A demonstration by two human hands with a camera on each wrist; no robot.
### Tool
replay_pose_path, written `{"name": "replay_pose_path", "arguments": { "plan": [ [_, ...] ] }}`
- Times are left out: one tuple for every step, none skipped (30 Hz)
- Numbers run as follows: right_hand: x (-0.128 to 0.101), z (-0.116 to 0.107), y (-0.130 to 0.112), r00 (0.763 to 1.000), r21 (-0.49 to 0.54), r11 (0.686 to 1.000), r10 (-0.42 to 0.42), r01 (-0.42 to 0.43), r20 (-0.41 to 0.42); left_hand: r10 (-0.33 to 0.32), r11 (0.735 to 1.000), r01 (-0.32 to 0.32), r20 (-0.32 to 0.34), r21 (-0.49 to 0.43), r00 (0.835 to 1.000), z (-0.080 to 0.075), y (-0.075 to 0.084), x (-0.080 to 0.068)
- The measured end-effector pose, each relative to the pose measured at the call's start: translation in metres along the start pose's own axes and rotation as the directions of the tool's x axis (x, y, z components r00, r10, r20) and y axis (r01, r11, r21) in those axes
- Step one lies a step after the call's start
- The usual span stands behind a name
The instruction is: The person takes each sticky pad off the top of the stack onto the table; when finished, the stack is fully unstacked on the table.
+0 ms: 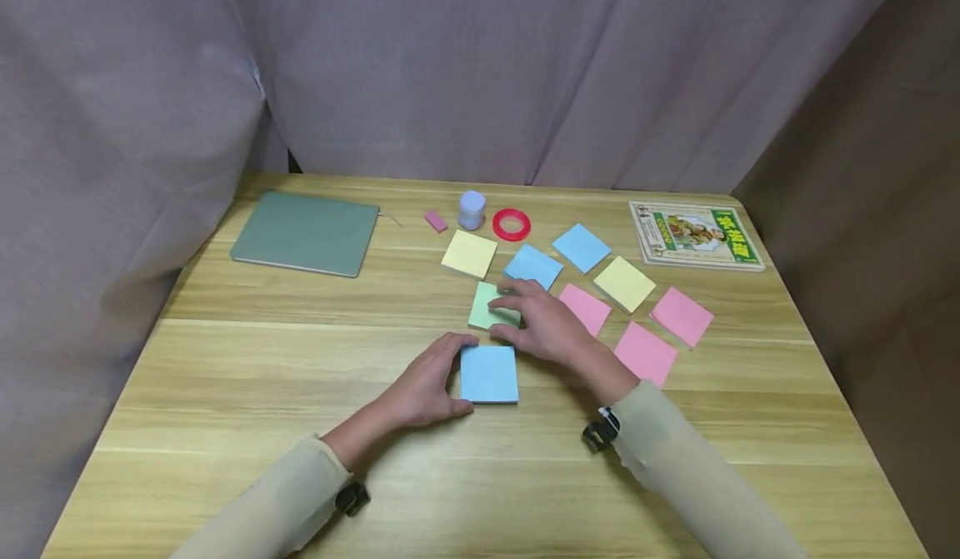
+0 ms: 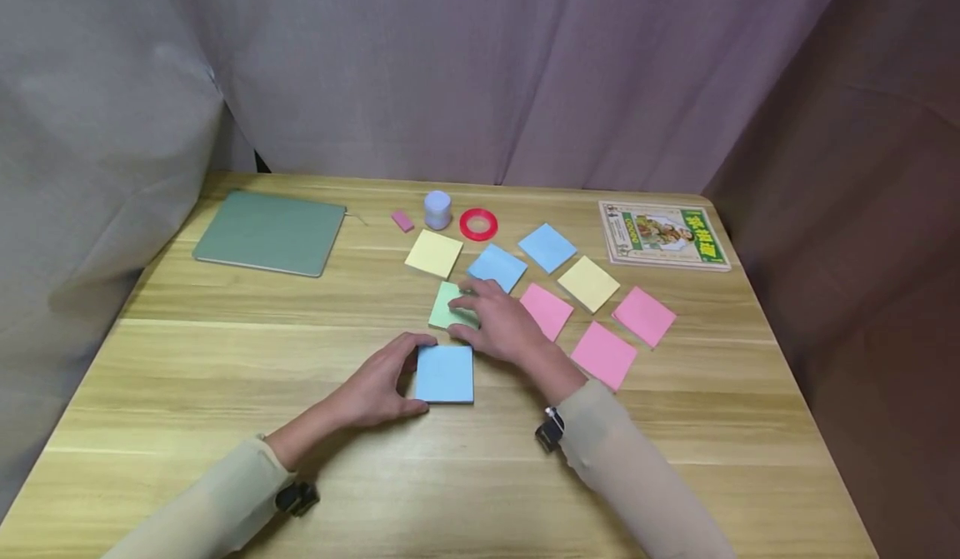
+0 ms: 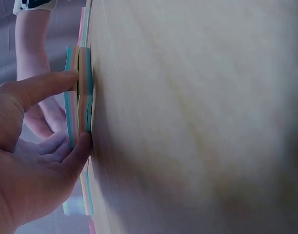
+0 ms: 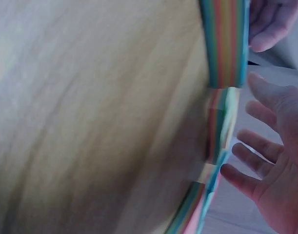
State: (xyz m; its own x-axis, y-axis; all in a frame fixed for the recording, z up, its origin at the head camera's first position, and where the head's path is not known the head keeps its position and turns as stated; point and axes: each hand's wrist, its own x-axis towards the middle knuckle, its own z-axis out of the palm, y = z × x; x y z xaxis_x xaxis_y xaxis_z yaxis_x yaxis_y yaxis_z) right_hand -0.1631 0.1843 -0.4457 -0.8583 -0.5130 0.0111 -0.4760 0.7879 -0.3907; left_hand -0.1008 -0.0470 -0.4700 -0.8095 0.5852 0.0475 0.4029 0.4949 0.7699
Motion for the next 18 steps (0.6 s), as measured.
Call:
{"name": "replay_pose_path", "arguments": {
  "plan": [
    [-0.002, -0.001, -0.002, 1.000, 0.016, 1.000, -0.015, 0.015, -0.010, 0.003, 1.000, -0.003, 0.000, 0.003, 1.000, 0.000, -0.001, 0.000],
    [-0.006, -0.003, -0.004, 0.999, 0.034, 0.999, -0.036, 0.037, -0.018, 0.001, 1.000, -0.001, 0.002, 0.008, 1.000, 0.000, -0.001, 0.000],
    [-0.009, -0.004, -0.007, 0.998, 0.044, 0.997, -0.064, 0.065, -0.020, 0.005, 1.000, -0.005, 0.001, 0.009, 1.000, 0.000, -0.001, 0.000],
    [-0.013, -0.004, -0.010, 0.995, 0.050, 0.994, -0.095, 0.096, -0.017, 0.005, 1.000, -0.005, 0.000, 0.010, 1.000, 0.000, -0.002, 0.001],
    [-0.018, -0.004, -0.013, 0.991, 0.050, 0.990, -0.132, 0.132, -0.013, 0.008, 1.000, -0.008, -0.003, 0.013, 1.000, 0.000, -0.002, 0.001],
    [-0.022, -0.004, -0.016, 0.985, 0.049, 0.984, -0.170, 0.170, -0.006, 0.013, 1.000, -0.013, -0.006, 0.015, 1.000, 0.000, -0.002, 0.001],
    [-0.025, -0.002, -0.018, 0.979, 0.042, 0.978, -0.204, 0.203, 0.006, 0.017, 1.000, -0.017, -0.010, 0.018, 1.000, 0.000, -0.002, 0.001],
    [-0.029, 0.000, -0.020, 0.973, 0.031, 0.973, -0.229, 0.228, 0.018, 0.016, 1.000, -0.016, -0.010, 0.019, 1.000, 0.000, -0.002, 0.001],
    [-0.033, 0.002, -0.022, 0.968, 0.017, 0.968, -0.249, 0.249, 0.032, 0.019, 1.000, -0.018, -0.013, 0.019, 1.000, 0.000, -0.002, 0.001],
    [-0.036, 0.005, -0.024, 0.964, 0.008, 0.965, -0.262, 0.262, 0.042, 0.016, 1.000, -0.016, -0.013, 0.021, 1.000, 0.000, -0.002, 0.000],
    [-0.038, 0.008, -0.026, 0.961, 0.000, 0.962, -0.272, 0.272, 0.050, 0.021, 1.000, -0.021, -0.015, 0.019, 1.000, -0.001, -0.002, 0.000],
    [-0.041, 0.011, -0.027, 0.960, -0.006, 0.962, -0.274, 0.275, 0.059, 0.021, 1.000, -0.021, -0.014, 0.020, 1.000, -0.001, -0.001, 0.000],
    [-0.043, 0.013, -0.028, 0.960, -0.017, 0.962, -0.273, 0.274, 0.065, 0.021, 1.000, -0.021, -0.012, 0.021, 1.000, -0.001, -0.001, 0.000],
    [-0.044, 0.016, -0.030, 0.960, -0.022, 0.962, -0.271, 0.273, 0.068, 0.020, 1.000, -0.019, -0.009, 0.024, 1.000, -0.001, -0.001, 0.000],
    [-0.045, 0.018, -0.030, 0.960, -0.029, 0.961, -0.271, 0.273, 0.069, 0.020, 0.999, -0.020, -0.007, 0.028, 1.000, -0.001, -0.001, 0.000],
    [-0.046, 0.020, -0.031, 0.960, -0.034, 0.961, -0.271, 0.274, 0.066, 0.019, 0.999, -0.019, -0.004, 0.033, 1.000, 0.000, -0.001, 0.000],
    [-0.047, 0.021, -0.032, 0.960, -0.040, 0.961, -0.272, 0.274, 0.062, 0.020, 0.999, -0.020, -0.001, 0.037, 1.000, 0.000, -0.001, 0.000],
    [-0.047, 0.022, -0.032, 0.960, -0.048, 0.960, -0.273, 0.276, 0.057, 0.013, 0.999, -0.013, 0.004, 0.043, 1.000, 0.000, -0.001, 0.000]
  ]
}}
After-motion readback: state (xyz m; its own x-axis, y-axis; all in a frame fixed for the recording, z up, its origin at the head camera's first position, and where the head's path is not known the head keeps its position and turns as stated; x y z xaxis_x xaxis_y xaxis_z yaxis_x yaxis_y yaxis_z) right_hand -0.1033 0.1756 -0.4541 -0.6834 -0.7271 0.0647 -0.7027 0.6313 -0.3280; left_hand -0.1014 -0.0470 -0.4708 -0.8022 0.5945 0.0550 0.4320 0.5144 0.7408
